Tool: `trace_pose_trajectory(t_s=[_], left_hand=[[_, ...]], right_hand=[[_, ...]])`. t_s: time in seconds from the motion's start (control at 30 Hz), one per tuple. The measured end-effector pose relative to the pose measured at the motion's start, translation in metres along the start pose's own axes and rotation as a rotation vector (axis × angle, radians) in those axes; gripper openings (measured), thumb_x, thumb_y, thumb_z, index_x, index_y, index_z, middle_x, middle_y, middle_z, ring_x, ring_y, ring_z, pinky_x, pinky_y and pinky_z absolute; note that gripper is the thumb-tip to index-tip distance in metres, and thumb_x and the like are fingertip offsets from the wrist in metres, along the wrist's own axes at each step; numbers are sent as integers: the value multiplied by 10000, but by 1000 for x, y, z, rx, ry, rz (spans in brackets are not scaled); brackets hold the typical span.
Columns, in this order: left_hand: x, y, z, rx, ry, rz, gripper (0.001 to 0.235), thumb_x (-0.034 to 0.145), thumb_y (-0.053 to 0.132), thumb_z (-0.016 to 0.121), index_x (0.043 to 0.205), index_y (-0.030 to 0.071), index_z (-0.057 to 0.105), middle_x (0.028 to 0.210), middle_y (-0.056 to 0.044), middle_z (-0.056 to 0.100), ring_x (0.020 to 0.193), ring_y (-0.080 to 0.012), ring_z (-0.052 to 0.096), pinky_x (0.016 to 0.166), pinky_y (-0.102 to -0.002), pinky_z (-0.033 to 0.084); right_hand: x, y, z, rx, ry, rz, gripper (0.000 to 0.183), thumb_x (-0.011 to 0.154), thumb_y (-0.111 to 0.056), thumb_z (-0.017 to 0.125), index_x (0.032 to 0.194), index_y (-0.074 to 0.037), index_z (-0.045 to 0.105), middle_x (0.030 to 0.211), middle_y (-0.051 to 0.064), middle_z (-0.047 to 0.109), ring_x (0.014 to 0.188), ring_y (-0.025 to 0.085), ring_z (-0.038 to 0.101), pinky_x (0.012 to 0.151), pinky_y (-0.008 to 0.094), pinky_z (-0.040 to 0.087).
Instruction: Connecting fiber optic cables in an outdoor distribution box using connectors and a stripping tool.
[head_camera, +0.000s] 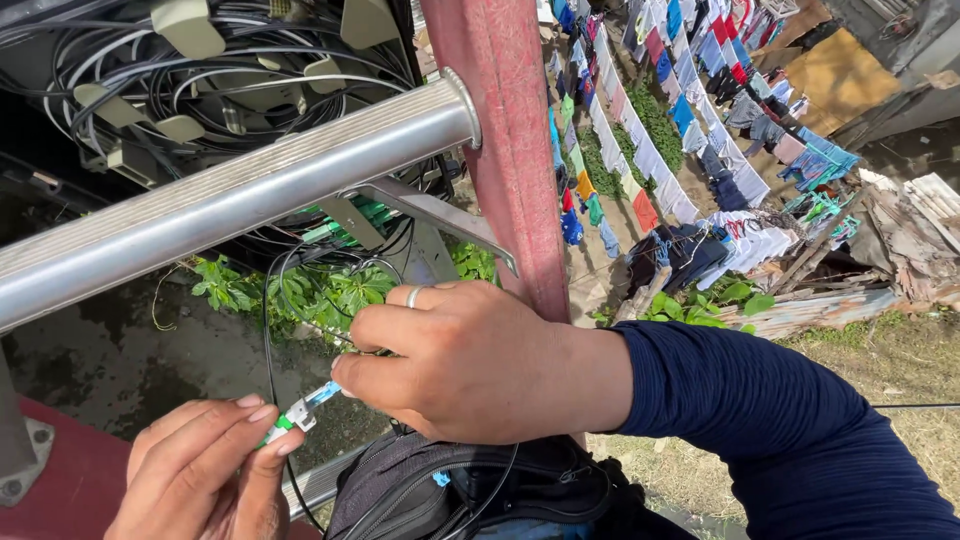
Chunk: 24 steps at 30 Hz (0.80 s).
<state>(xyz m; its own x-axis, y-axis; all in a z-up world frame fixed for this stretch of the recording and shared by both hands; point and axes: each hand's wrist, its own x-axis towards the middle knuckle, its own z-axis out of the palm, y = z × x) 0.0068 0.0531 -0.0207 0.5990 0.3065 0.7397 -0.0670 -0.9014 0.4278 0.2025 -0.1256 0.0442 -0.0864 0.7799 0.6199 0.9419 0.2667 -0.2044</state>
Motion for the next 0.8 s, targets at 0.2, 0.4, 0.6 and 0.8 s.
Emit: trace_pose_trajectory(t_s=[0.2,0.4,0.6,0.8], left_hand=[[7,12,-3,-23,55,-13,241,731,49,845,930,-23,729,908,-125,720,917,-257,712,872,-379,585],[10,21,-15,-18,86,-46,235,742,54,847,939,-8,736,915,-112,717,918,-244,719,846,-350,587],[8,3,-2,-49,48,35,236,753,66,841,955,4,738,950,-93,717,943,-228,709,871,-347,578],[7,-6,0,-19,26,76,234,758,63,838,961,13,732,970,-97,707,945,-231,691,885,-351,576]], right_hand=[[8,-4,-4,-31,-43,1,159,902,-161,735,1050,-106,719,908,45,591,801,214,639,695,357,521],[17,-8,-3,9,17,-35,187,898,-170,740,1072,-105,727,932,34,616,828,218,650,701,354,523],[10,-7,-13,-52,-24,32,186,906,-177,742,1074,-98,735,927,47,620,812,228,655,696,362,530],[7,-5,-13,-24,-13,24,203,903,-164,730,1096,-99,733,941,57,616,819,244,652,705,371,531]])
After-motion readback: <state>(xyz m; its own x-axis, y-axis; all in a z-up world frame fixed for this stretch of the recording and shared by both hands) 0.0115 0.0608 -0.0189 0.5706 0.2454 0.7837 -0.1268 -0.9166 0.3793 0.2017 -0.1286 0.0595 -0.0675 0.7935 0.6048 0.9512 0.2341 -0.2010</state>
